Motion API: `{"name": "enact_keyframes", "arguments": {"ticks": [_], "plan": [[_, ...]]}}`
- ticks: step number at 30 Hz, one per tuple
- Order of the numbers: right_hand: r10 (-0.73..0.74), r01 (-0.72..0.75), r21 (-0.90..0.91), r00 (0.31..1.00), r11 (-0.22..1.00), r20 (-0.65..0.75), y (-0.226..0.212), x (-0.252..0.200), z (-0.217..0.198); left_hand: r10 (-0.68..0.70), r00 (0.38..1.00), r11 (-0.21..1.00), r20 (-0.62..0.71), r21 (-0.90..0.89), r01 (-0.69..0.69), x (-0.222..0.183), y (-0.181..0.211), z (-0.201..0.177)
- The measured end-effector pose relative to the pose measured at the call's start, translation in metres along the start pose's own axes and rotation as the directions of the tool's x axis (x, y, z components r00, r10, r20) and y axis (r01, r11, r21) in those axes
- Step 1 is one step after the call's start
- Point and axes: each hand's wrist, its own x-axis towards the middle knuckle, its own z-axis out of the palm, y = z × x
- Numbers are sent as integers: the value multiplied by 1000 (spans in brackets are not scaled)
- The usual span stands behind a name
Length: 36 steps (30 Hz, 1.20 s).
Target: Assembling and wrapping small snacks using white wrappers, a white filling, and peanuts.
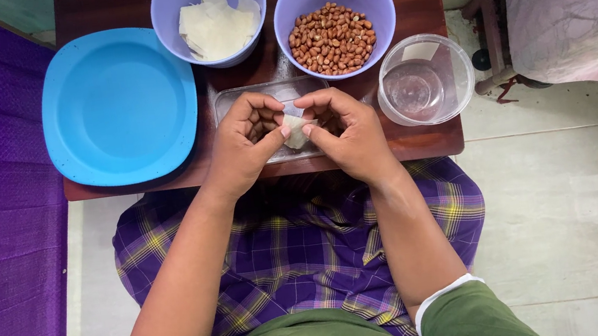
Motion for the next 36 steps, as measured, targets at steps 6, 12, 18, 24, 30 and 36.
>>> {"name": "enact_keyframes", "arguments": {"ticks": [6,12,18,24,30,36], "plan": [[12,-12,11,1000,1000,11,-2,0,-1,-6,1000,1000,-11,-10,6,2,-7,-4],[-24,25,-36,1000,999,18,-2,0,-1,1,1000,998,-27,-69,-2,0,-11,-7],[-41,43,-56,998,997,49,-6,0,-1,59,998,991,-27,-117,-62,1,-10,-7],[-139,142,-89,989,986,46,-19,2,1,94,995,995,-25,-37,-95,2,-10,-7],[-210,213,-175,977,961,36,-10,-2,5,155,983,978,-97,154,-139,-2,-2,1],[-254,234,-279,966,931,-38,4,-2,3,437,899,740,17,561,-370,-4,6,18]]}}
